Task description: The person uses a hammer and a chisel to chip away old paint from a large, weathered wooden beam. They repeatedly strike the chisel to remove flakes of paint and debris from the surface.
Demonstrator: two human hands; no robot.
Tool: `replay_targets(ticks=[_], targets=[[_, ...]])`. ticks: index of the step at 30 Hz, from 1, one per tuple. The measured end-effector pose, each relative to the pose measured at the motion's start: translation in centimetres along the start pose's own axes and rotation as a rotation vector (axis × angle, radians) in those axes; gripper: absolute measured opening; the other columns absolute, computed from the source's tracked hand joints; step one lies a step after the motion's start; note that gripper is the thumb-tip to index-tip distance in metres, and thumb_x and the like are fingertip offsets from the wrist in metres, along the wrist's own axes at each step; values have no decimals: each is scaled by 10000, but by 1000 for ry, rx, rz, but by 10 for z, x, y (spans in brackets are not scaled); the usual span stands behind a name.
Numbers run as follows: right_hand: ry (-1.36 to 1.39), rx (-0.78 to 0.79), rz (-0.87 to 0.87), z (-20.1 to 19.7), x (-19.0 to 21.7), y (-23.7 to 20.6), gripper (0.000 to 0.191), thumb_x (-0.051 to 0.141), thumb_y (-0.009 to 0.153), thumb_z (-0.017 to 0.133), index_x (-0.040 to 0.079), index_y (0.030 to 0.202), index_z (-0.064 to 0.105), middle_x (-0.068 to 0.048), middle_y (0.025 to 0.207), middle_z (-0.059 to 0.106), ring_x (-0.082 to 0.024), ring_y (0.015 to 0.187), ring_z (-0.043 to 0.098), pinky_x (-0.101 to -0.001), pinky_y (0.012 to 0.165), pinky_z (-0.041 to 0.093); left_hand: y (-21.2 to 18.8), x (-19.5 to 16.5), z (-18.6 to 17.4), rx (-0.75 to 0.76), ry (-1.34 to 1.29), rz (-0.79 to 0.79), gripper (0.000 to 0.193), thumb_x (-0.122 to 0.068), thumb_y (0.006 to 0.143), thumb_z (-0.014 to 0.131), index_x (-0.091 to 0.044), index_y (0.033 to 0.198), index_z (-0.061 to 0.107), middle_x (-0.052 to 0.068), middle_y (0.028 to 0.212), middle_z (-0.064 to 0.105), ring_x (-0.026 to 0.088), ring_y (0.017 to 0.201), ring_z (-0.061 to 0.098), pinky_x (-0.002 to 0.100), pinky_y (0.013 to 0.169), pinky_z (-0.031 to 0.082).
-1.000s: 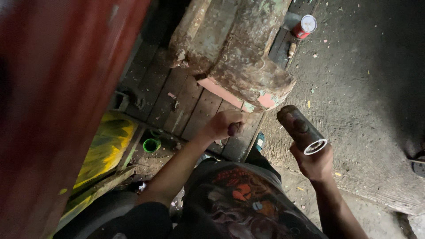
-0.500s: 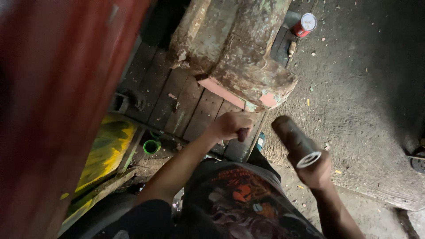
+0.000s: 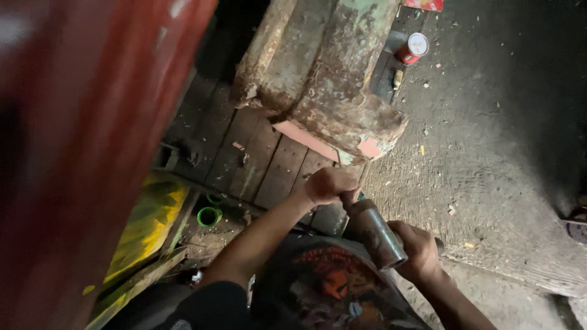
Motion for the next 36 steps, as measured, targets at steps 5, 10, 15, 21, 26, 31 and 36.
replay_targets(ticks=[5, 10, 15, 21, 26, 31, 36], targets=[[-141, 61, 289, 12, -21, -13, 313, 251, 791, 820, 116, 1049, 704, -136, 765, 744, -265, 611, 737, -392, 518, 565, 4, -6, -1, 11, -6, -9, 92, -172, 824, 716, -140, 879, 650, 56, 809, 616, 292, 775, 658, 406, 676, 529], [-20, -48, 243, 22, -12, -34, 386, 255, 706, 843, 94, 1014, 676, -131, 723, 729, -245, 576, 727, -391, 501, 564, 5, 6, -11, -17, -197, -77, 127, -163, 817, 750, -144, 820, 625, 46, 780, 613, 265, 753, 658, 388, 654, 524], [-24, 16, 529, 45, -47, -57, 235, 204, 826, 786, 75, 993, 684, -114, 722, 760, -209, 585, 761, -366, 475, 586, 7, 8, -6, -12, -174, -48, 187, -159, 786, 797, -144, 789, 611, 39, 738, 616, 242, 690, 642, 372, 597, 522], [-67, 61, 414, 47, -53, -56, 251, 189, 784, 802, 74, 976, 689, -103, 702, 758, -212, 545, 744, -365, 460, 574, 9, 0, 4, 9, 15, 37, 132, -207, 825, 728, -133, 851, 621, 45, 782, 636, 258, 737, 672, 387, 654, 553], [-41, 36, 240, 40, -52, -44, 310, 168, 733, 819, 75, 999, 691, -132, 720, 734, -277, 595, 736, -399, 519, 564, 8, -1, 10, 83, 53, 85, 177, -235, 768, 735, -128, 775, 595, 52, 718, 619, 270, 697, 665, 406, 612, 535], [-23, 35, 188, 49, -69, -47, 370, 180, 695, 830, 86, 1023, 688, -137, 729, 736, -290, 613, 742, -399, 544, 569, 11, -2, 7, -11, 48, 120, 179, -204, 828, 739, -143, 742, 595, 42, 695, 601, 233, 624, 644, 379, 529, 528], [12, -23, 137, 57, -81, -71, 440, 157, 686, 827, 64, 1090, 681, -181, 804, 747, -298, 673, 750, -389, 551, 581, 2, -14, 11, -73, 199, 119, 152, -215, 812, 725, -124, 764, 613, 51, 676, 600, 234, 592, 636, 389, 509, 515]])
Point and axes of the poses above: each hand's wrist, its own y-axis towards the middle knuckle, its own z-axis out of the palm, x = y × z, the point moved 10 cm from there along y, towards the middle knuckle
